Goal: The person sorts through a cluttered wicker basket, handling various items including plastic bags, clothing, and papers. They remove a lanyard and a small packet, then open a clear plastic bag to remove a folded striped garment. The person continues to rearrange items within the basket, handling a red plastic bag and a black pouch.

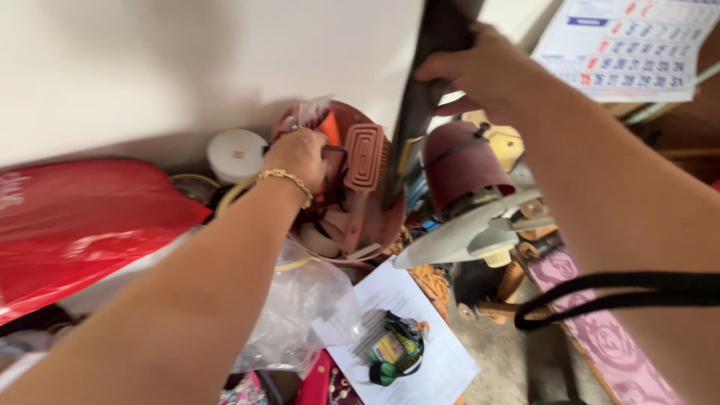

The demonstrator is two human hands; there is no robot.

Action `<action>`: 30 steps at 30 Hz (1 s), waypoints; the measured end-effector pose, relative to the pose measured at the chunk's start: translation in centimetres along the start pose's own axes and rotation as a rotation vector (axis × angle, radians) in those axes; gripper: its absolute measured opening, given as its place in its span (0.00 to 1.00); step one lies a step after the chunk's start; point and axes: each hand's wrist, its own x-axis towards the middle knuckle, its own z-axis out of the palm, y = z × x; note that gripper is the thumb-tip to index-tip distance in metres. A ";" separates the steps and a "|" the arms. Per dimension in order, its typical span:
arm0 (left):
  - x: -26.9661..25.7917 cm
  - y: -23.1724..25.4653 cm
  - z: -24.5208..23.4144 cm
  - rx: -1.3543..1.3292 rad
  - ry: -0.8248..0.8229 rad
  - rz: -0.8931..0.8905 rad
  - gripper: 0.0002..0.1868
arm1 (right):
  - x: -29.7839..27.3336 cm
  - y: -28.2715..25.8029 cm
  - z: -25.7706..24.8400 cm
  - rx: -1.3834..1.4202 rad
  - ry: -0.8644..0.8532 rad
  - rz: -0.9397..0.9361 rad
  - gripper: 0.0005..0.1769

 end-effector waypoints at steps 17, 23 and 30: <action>-2.4 -0.3 -0.6 -0.151 0.126 -0.208 0.15 | 5.3 0.6 1.8 -0.049 0.064 -0.077 0.19; -2.3 0.8 -0.4 -0.221 0.271 -0.199 0.47 | 9.4 8.4 7.2 -0.140 -0.185 0.210 0.27; -7.0 -0.9 -1.3 -0.318 0.353 -0.191 0.41 | 8.3 6.0 11.5 -0.071 -0.143 0.366 0.29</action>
